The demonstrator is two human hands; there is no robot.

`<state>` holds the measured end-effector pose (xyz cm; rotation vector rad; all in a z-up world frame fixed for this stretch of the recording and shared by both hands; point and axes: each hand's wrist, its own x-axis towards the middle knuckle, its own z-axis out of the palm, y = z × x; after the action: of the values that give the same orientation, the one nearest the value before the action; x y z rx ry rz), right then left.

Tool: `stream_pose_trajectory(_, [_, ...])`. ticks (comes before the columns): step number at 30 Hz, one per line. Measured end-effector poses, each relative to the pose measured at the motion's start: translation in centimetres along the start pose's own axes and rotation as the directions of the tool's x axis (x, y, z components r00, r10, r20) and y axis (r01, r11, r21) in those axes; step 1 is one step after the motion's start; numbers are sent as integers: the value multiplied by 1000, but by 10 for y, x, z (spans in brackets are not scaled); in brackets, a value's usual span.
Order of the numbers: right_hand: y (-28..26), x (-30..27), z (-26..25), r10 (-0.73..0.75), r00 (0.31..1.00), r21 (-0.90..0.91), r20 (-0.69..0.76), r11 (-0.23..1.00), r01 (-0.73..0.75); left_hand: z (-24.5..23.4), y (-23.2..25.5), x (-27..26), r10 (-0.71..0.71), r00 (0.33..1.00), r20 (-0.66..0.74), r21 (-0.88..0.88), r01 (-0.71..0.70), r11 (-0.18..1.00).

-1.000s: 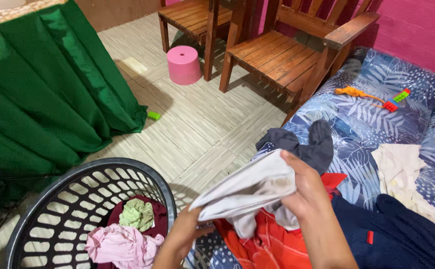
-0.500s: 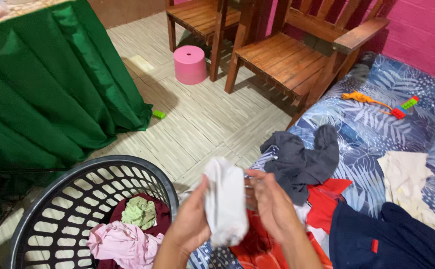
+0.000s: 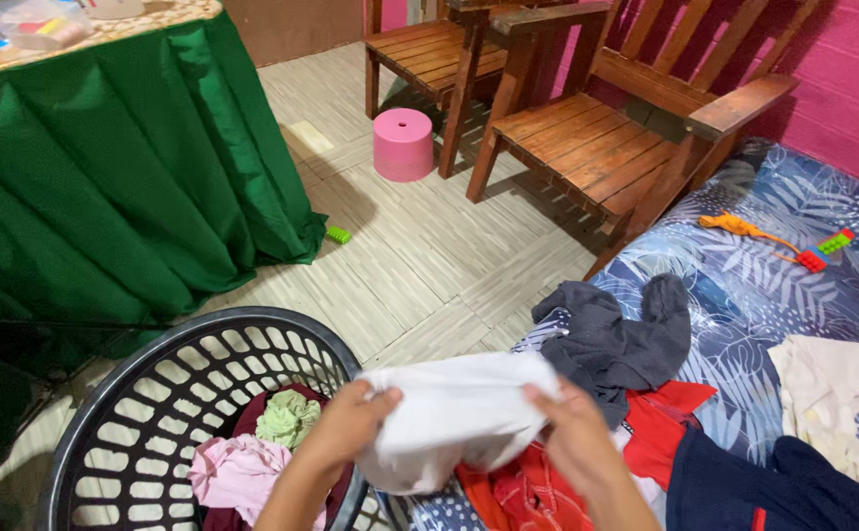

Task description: The person sorts clothing items by picking them up from a bed and placing them into a laundry basket.

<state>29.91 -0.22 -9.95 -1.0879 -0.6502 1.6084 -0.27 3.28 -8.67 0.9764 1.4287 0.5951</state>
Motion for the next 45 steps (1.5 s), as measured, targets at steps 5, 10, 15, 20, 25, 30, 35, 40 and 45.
stream_pose_trajectory(5, [-26,7,2,-365,931,303,1,887,347,-14,1,-11,134,991,9,-228,-129,965])
stream_pose_trajectory(10, [-24,13,-9,-174,979,-46,-110,984,170,-27,29,-26,112,973,-202,-293,-169,941])
stream_pose_trajectory(15, [-34,-4,-19,4,997,-815,74,576,58,-75,53,-53,171,972,-162,-630,-235,740])
stream_pose_trajectory(20, [-48,-5,-7,-281,959,-84,37,956,283,-75,57,-68,221,975,-2,-645,-170,745])
stream_pose_trajectory(25, [-18,14,20,-97,985,237,-146,963,130,-11,36,-44,21,994,110,-928,95,360])
stream_pose_trajectory(30, [6,27,9,-94,962,-80,-256,994,76,31,-5,-31,150,935,321,-559,59,827])
stream_pose_trajectory(35, [32,20,-11,-442,885,-752,148,531,391,30,22,-41,212,915,344,-483,-21,875])
stream_pose_trajectory(40, [54,2,-11,103,981,-397,166,917,-29,29,42,-50,198,895,400,-774,214,596])
stream_pose_trajectory(45, [0,-14,-33,33,890,-515,455,825,233,-53,55,-62,162,986,25,-771,-85,631])
